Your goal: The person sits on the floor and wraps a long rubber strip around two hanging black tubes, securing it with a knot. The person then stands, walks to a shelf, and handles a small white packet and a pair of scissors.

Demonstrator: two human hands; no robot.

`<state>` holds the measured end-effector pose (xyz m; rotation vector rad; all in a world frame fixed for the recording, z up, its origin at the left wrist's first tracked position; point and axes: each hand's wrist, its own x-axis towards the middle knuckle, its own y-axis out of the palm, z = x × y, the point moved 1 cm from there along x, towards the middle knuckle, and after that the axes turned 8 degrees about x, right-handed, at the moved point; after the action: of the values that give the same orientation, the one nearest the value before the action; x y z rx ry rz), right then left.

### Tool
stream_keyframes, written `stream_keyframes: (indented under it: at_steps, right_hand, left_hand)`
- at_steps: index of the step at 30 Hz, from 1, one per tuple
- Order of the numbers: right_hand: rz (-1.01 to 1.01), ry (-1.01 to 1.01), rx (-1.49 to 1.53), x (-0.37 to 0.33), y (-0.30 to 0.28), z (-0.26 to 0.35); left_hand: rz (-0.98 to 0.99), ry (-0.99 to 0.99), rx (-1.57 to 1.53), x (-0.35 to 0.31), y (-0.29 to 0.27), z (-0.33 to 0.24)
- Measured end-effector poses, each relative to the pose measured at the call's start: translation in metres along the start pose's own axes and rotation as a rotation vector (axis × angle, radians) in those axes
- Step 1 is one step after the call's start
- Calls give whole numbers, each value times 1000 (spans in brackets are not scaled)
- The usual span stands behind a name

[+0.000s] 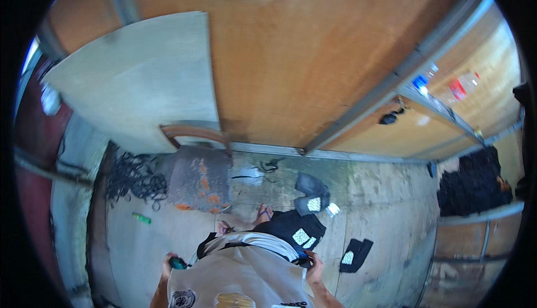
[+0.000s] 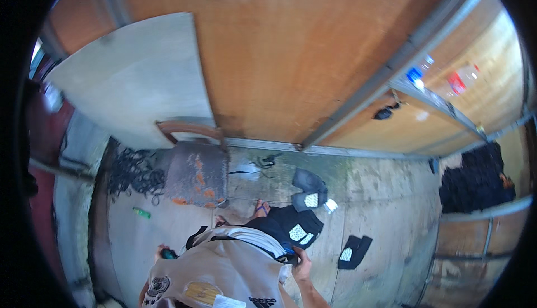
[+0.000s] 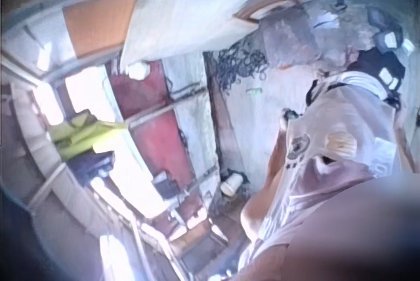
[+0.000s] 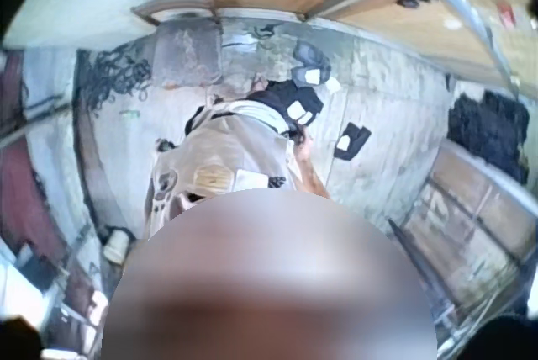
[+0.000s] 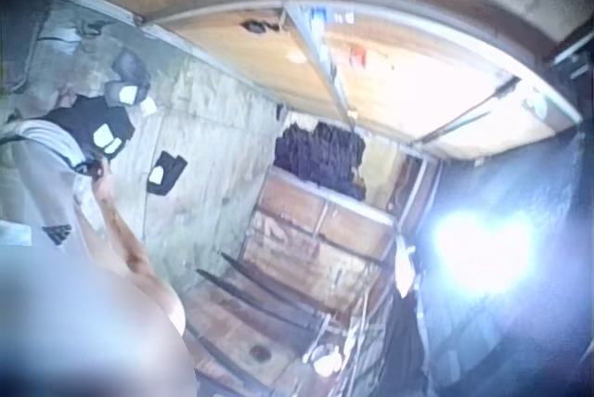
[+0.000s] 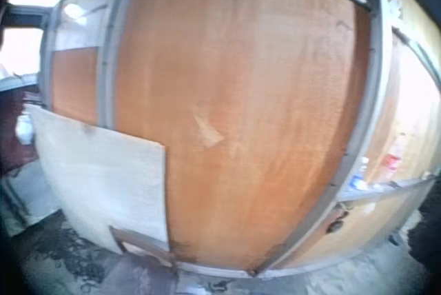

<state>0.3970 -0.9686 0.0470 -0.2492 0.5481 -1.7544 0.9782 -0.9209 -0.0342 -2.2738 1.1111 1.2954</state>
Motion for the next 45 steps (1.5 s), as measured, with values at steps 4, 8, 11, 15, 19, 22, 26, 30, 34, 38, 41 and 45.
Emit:
stream_keyframes:
  at_steps: [4, 8, 11, 15, 19, 22, 26, 30, 34, 38, 41, 45]
  right_hand:
    - [122, 295, -129, -10, -2, -27]
    - [289, 717, 388, 8, 2, -77]
    - [639, 620, 339, 45, 9, -93]
    - [773, 787, 158, 97, 17, -73]
    - [903, 862, 148, 129, 14, -56]
    - [1091, 932, 373, 146, 8, -69]
    - [1251, 1003, 397, 174, 16, -95]
    - [1333, 968, 185, 200, 47, -87]
    - [1435, 903, 5, 211, 99, -56]
    - [1510, 812, -141, 203, 157, -28]
    - [1545, 747, -231, 188, 196, -12]
    - [1567, 700, -315, 155, 236, -2]
  left_hand:
    - [40, -1, 479, 4, 22, 0]
    - [38, -3, 594, 3, 44, 1]
    - [4, 47, 616, -1, 52, 4]
    - [-11, 109, 647, -5, 54, 8]
    - [-42, 90, 692, -13, 54, 19]
    - [-102, 49, 631, -21, 56, 39]
    - [-226, 14, 559, -41, 63, 77]
    - [-344, -67, 482, -70, 58, 114]
    - [-423, -76, 350, -99, 36, 151]
    - [-421, -128, 240, -116, 13, 188]
    - [-340, -92, 239, -115, -5, 201]
    - [-316, -84, 280, -115, -59, 201]
